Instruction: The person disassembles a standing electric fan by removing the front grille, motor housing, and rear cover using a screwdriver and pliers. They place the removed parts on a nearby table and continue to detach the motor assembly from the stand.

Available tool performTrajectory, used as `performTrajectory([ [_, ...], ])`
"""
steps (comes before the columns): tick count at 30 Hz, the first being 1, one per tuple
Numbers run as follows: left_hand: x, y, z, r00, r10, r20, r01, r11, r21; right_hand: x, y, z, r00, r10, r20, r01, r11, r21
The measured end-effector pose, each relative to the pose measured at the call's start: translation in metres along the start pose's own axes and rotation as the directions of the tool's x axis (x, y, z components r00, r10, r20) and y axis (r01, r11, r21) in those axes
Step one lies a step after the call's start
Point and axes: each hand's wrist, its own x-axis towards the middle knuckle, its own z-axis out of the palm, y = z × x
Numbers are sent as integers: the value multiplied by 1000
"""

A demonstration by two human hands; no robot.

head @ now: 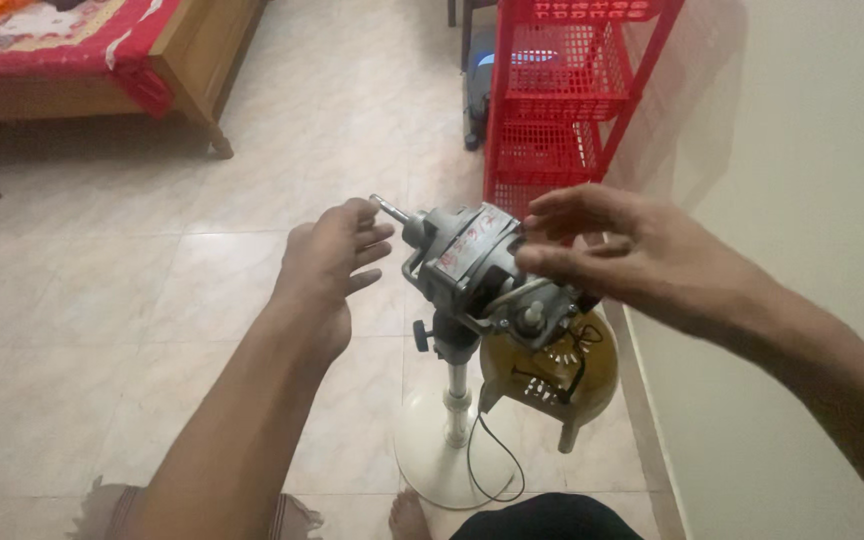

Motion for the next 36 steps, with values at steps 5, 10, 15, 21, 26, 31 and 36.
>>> performTrajectory([
  [5, 10, -5, 8, 992, -95, 85, 95, 995, 12, -11, 5, 28, 991, 127, 44, -121, 986, -117],
  [10, 17, -10, 4, 993, -112, 25, 114, 987, -112, -16, -10, 41, 998, 55, 8, -52, 975, -215],
  [15, 26, -8, 1, 990, -96, -102, 81, 986, -149, -17, -19, 46, 991, 136, -16, -135, 951, -279],
  [21, 21, -16, -7, 997, -52, -50, 39, 971, -237, -17, -17, 53, 975, 201, -99, -219, 951, -219],
  [26, 13, -18, 3, 993, 0, -117, -9, 997, -81, -16, -15, 54, 979, 183, -88, -199, 951, -238],
  [31, 18, -15, 8, 986, -34, -161, 31, 999, -18, -15, -17, 55, 973, 212, -91, -228, 946, -229],
  [36, 26, -25, 5, 981, 39, -190, -53, 996, -70, -18, -21, 55, 972, 214, -94, -230, 947, -223],
])
